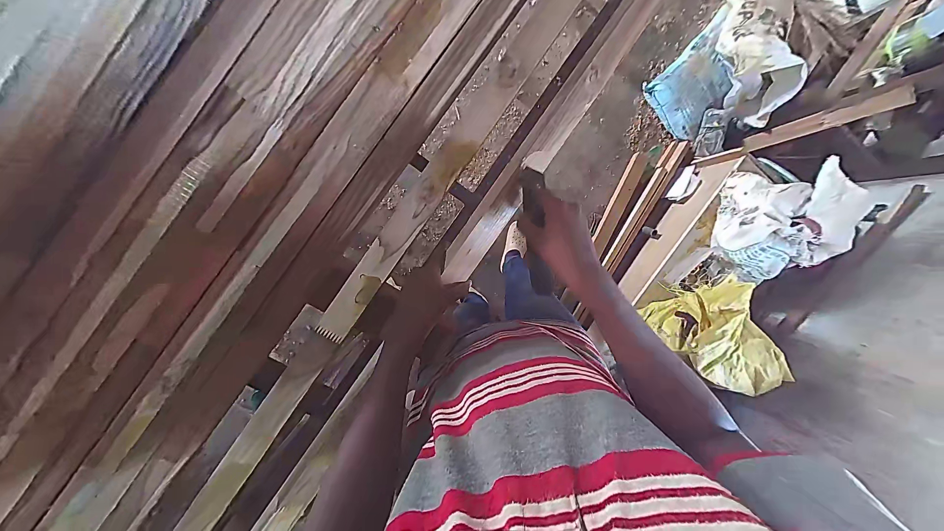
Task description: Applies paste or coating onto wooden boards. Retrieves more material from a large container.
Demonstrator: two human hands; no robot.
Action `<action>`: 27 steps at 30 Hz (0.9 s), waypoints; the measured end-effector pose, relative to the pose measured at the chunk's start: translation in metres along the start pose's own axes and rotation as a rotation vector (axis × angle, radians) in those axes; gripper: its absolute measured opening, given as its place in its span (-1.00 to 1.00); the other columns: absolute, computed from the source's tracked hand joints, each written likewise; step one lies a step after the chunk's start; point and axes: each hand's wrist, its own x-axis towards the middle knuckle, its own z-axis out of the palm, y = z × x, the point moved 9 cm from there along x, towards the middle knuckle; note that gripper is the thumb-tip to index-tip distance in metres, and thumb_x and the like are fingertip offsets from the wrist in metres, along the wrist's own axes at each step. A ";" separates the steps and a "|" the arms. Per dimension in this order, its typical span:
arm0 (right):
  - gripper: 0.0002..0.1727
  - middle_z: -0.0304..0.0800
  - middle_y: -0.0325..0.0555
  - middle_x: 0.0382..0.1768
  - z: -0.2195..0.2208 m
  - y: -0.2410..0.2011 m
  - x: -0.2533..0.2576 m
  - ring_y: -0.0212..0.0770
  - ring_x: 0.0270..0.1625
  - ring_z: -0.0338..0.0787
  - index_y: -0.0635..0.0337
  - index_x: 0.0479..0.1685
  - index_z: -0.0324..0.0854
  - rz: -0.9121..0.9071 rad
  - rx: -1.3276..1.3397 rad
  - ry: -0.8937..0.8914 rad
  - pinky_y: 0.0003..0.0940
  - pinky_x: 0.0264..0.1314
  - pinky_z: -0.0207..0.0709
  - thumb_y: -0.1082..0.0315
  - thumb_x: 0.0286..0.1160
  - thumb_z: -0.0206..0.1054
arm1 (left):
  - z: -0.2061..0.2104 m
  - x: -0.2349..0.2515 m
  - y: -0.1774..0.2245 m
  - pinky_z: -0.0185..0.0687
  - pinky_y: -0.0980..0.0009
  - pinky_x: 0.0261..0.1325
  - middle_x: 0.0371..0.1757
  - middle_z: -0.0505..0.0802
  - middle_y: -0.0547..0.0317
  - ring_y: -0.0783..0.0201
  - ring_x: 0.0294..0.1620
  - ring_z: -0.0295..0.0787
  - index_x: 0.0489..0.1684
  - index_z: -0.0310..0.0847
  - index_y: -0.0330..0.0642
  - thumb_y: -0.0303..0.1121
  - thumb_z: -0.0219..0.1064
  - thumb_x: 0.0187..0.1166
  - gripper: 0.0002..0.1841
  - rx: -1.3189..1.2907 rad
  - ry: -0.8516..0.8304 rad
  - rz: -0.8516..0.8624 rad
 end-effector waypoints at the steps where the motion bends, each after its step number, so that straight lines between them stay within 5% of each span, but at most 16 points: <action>1: -0.48 0.79 0.33 -0.01 0.008 -0.004 -0.011 0.33 0.05 0.82 0.24 0.52 0.53 0.003 -0.023 -0.043 0.33 0.03 0.64 0.11 0.73 0.29 | 0.000 0.000 -0.001 0.56 -0.34 0.31 0.12 0.83 -0.32 -0.28 0.19 0.79 0.67 0.38 -0.17 -0.06 0.61 0.41 -0.19 -0.003 0.001 -0.006; 7: -0.49 0.83 0.15 -0.08 0.019 -0.010 -0.026 0.17 0.01 0.85 0.16 0.44 0.62 -0.010 -0.148 -0.283 0.22 0.02 0.68 0.01 0.71 0.28 | -0.001 0.005 -0.002 0.58 -0.28 0.31 0.15 0.82 -0.26 -0.19 0.18 0.79 0.68 0.37 -0.12 -0.12 0.64 0.39 -0.19 -0.049 -0.055 -0.044; 10: -0.44 0.81 0.28 -0.10 -0.019 -0.003 -0.006 0.26 -0.06 0.84 0.18 0.58 0.50 -0.066 -0.067 -0.109 0.27 -0.06 0.68 0.10 0.68 0.35 | 0.000 0.015 -0.007 0.60 -0.19 0.36 0.18 0.81 -0.28 -0.13 0.20 0.79 0.63 0.40 -0.23 -0.14 0.65 0.38 -0.20 -0.105 -0.095 0.021; 12: -0.32 0.75 0.33 0.10 -0.031 0.008 0.027 0.29 0.04 0.82 0.10 0.73 0.34 -0.078 -0.062 -0.004 0.26 0.04 0.67 0.13 0.64 0.36 | 0.000 0.020 -0.009 0.66 -0.07 0.32 0.15 0.82 -0.25 -0.01 0.14 0.82 0.57 0.43 -0.29 -0.17 0.66 0.37 -0.23 -0.152 -0.119 0.074; 15: -0.24 0.66 0.34 0.28 -0.026 0.027 0.064 0.28 -0.01 0.85 0.04 0.81 0.26 -0.118 -0.103 0.103 0.20 0.00 0.72 0.19 0.58 0.40 | -0.001 0.020 -0.006 0.78 0.22 0.08 0.03 0.82 -0.09 0.26 -0.14 0.83 0.55 0.43 -0.28 -0.24 0.64 0.40 -0.28 -0.182 -0.181 0.031; 18: -0.21 0.63 0.40 0.33 -0.011 0.033 0.058 0.36 -0.02 0.84 0.04 0.81 0.27 -0.131 -0.246 0.071 0.25 -0.06 0.71 0.23 0.53 0.43 | -0.004 0.012 0.001 0.75 0.31 0.02 -0.01 0.81 -0.03 0.35 -0.21 0.79 0.51 0.46 -0.27 -0.27 0.61 0.45 -0.35 -0.179 -0.193 -0.013; 22: -0.34 0.67 0.38 0.18 -0.025 0.021 0.016 0.38 0.03 0.78 0.09 0.68 0.45 -0.038 -0.296 -0.115 0.32 -0.06 0.65 0.15 0.58 0.46 | -0.005 0.007 0.002 0.70 0.03 0.21 0.10 0.81 -0.20 0.07 0.02 0.82 0.53 0.47 -0.29 -0.25 0.62 0.41 -0.31 -0.140 -0.120 0.005; 27: -0.47 0.84 0.24 -0.05 -0.066 0.031 0.062 0.24 -0.02 0.84 0.10 0.53 0.55 0.042 -0.042 0.072 0.28 0.03 0.63 0.11 0.63 0.34 | -0.004 -0.002 0.003 0.54 -0.34 0.31 0.14 0.81 -0.34 -0.28 0.21 0.76 0.61 0.45 -0.21 -0.03 0.59 0.39 -0.22 0.032 0.000 -0.050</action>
